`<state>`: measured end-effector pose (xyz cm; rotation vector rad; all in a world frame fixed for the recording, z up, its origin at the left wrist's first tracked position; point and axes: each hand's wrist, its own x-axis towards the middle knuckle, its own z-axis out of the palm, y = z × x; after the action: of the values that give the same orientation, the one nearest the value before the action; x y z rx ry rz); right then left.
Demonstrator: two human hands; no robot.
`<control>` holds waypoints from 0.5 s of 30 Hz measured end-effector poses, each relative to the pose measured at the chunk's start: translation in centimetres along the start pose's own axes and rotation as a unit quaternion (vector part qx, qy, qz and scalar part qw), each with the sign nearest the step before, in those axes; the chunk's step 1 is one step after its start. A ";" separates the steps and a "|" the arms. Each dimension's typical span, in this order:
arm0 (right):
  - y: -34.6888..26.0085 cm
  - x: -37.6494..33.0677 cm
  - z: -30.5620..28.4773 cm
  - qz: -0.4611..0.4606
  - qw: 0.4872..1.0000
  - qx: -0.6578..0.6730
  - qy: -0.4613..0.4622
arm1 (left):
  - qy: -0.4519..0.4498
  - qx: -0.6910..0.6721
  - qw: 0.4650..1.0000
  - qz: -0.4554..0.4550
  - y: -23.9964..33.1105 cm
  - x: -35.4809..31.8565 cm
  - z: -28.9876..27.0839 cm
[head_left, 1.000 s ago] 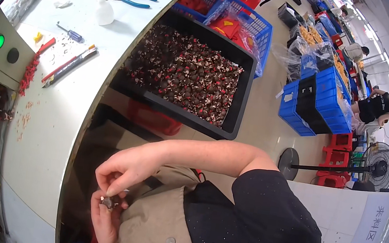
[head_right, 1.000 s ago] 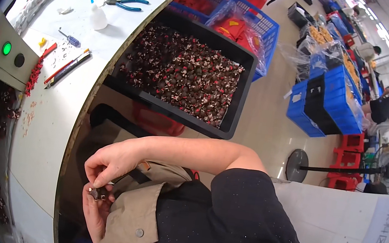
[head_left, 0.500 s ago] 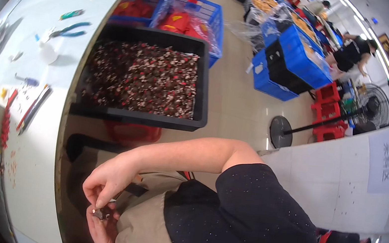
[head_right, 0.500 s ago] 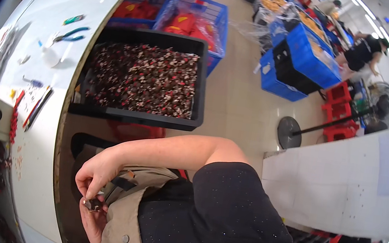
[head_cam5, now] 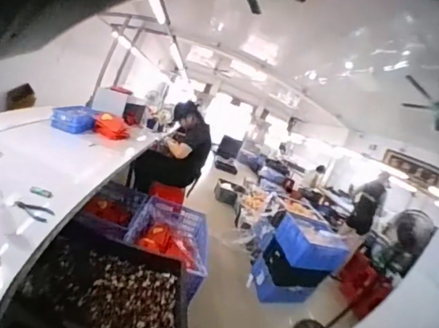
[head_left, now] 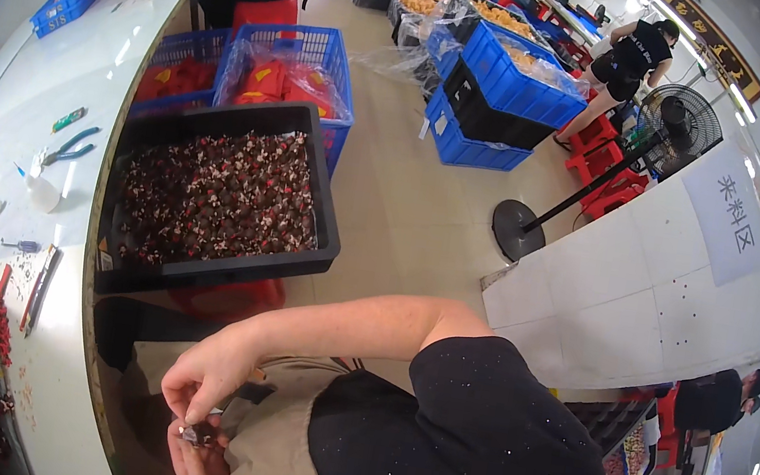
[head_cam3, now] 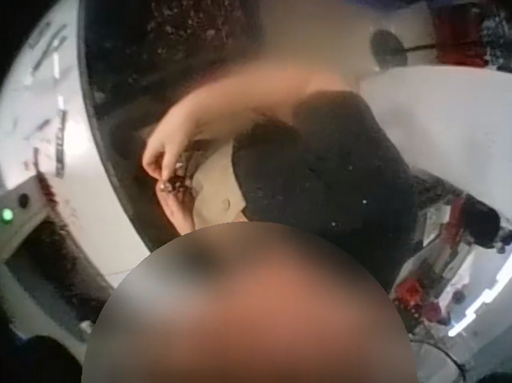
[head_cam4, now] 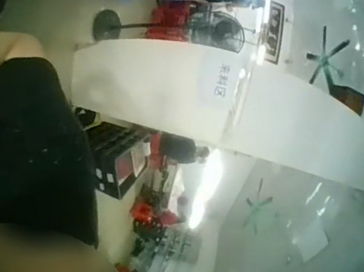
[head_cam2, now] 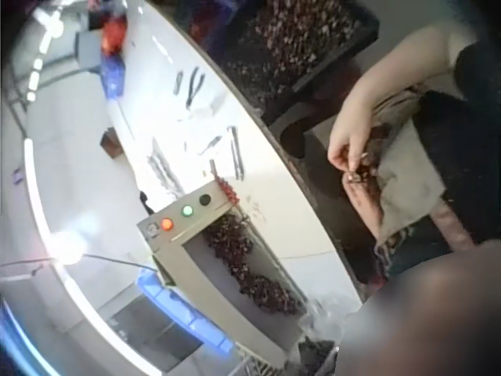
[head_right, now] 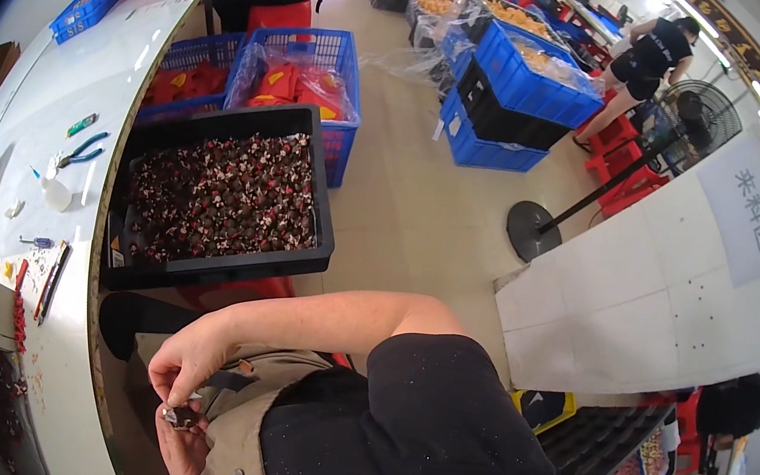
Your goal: Assemble small toy figurines by gluing component parts together and cleaning them with a brush at a factory workbench.
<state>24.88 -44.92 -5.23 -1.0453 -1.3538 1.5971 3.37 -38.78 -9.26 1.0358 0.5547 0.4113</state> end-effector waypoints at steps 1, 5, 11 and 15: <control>-0.4 -0.3 0.2 0.009 1.000 0.006 -0.001 | -0.004 0.000 1.000 0.004 0.1 -0.3 0.1; -0.7 -1.3 0.5 -0.019 1.000 -0.013 0.003 | -0.031 -0.012 0.999 0.002 0.3 -0.9 1.0; -1.1 -4.2 0.6 -0.009 1.000 -0.014 0.021 | -0.041 -0.004 0.999 -0.013 -0.5 -1.1 2.6; 0.3 -5.4 -0.2 -0.003 1.000 0.001 0.025 | -0.039 0.006 0.999 0.007 -1.7 -0.3 3.8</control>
<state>27.02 -49.91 -4.98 -1.0716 -1.3202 1.5572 5.55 -42.36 -9.22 1.0633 0.4810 0.3774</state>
